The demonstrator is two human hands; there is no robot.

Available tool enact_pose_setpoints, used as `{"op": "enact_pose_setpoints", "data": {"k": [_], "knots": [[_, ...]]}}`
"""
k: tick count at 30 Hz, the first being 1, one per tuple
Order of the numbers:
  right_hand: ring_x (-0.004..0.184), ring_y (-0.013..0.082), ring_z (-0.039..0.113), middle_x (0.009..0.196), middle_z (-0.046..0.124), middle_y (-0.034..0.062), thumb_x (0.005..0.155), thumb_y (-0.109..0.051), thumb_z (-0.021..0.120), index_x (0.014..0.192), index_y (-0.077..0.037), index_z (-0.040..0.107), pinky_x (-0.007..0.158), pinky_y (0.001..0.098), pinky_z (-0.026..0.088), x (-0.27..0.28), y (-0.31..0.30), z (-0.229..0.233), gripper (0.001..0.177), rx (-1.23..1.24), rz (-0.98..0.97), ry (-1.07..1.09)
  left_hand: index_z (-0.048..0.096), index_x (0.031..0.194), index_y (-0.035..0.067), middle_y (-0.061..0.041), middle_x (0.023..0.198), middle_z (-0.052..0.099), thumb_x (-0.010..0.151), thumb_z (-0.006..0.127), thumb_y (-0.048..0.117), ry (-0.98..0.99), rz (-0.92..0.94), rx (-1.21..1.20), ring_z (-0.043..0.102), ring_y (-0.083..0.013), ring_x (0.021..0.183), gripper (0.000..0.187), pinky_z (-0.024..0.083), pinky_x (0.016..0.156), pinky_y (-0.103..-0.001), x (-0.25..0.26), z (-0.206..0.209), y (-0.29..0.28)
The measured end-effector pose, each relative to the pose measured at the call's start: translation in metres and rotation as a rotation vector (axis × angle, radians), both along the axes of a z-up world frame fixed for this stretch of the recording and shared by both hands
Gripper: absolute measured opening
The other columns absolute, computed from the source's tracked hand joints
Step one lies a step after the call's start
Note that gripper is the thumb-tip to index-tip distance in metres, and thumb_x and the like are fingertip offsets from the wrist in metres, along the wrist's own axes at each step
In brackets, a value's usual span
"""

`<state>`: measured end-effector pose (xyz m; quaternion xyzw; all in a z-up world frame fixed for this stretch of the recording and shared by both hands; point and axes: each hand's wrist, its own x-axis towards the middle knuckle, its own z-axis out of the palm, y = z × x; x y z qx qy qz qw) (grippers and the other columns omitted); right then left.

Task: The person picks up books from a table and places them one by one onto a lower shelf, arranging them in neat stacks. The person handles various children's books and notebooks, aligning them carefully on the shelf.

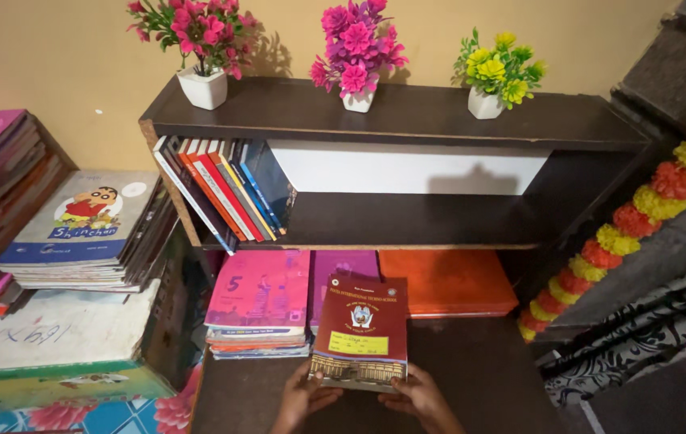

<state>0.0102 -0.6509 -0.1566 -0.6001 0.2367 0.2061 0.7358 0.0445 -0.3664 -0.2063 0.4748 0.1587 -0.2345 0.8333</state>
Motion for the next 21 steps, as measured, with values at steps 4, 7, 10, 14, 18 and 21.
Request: {"op": "enact_pose_setpoints", "data": {"k": [4,7,10,14,18,21], "knots": [[0.094,0.0323,0.078,0.119,0.074,0.0165,0.093,-0.017,0.068,0.134,-0.009,0.059,0.085,0.0473,0.067,0.002,-0.007,-0.012,0.043,0.068,0.024,-0.045,0.047,0.146,0.014,-0.025,0.12,0.073,0.097,0.058,0.019,0.026,0.01,-0.008,0.078,-0.0439,0.095,0.051,0.066,0.085,-0.053,0.004,-0.003,-0.007],[0.094,0.0319,0.079,0.118,0.074,0.0147,0.091,-0.017,0.067,0.133,-0.011,0.059,0.085,0.0478,0.066,0.002,-0.01,-0.019,0.043,0.14,0.045,-0.083,0.049,0.144,0.011,-0.026,0.119,0.074,0.097,0.056,0.018,0.018,0.01,-0.043,0.078,-0.0452,0.094,0.048,0.066,0.083,-0.054,0.004,-0.004,-0.01],[0.092,0.0327,0.08,0.118,0.075,0.0159,0.091,-0.016,0.067,0.134,-0.008,0.059,0.084,0.0481,0.067,0.008,-0.009,-0.02,0.044,0.143,0.026,-0.046,0.049,0.143,0.012,-0.026,0.119,0.073,0.097,0.058,0.02,0.093,0.015,-0.011,0.077,-0.0445,0.095,0.047,0.065,0.084,-0.053,0.005,-0.005,-0.012],[0.09,0.0345,0.08,0.117,0.075,0.0198,0.094,-0.014,0.069,0.138,-0.004,0.056,0.079,0.0469,0.067,0.014,-0.006,-0.019,0.047,0.114,-0.007,0.022,0.048,0.139,0.007,-0.027,0.117,0.072,0.096,0.06,0.022,0.025,0.032,-0.003,0.077,-0.0454,0.095,0.047,0.067,0.084,-0.054,0.006,-0.008,-0.016],[0.084,0.0331,0.078,0.115,0.074,0.0155,0.092,-0.011,0.067,0.148,-0.017,0.044,0.071,0.0432,0.064,0.018,-0.003,-0.008,0.061,0.032,-0.08,0.031,0.045,0.141,0.006,-0.03,0.116,0.072,0.096,0.062,0.024,0.026,0.039,-0.001,0.076,-0.046,0.097,0.051,0.067,0.082,-0.052,0.012,-0.01,-0.023],[0.076,0.0274,0.074,0.114,0.074,0.0203,0.095,-0.012,0.066,0.157,-0.03,0.026,0.067,0.0392,0.064,0.025,-0.002,-0.006,0.076,-0.118,-0.06,0.131,0.038,0.144,0.004,-0.029,0.116,0.071,0.097,0.063,0.021,0.036,0.011,0.03,0.077,-0.0442,0.096,0.055,0.065,0.081,-0.05,0.014,-0.013,-0.023]]}}
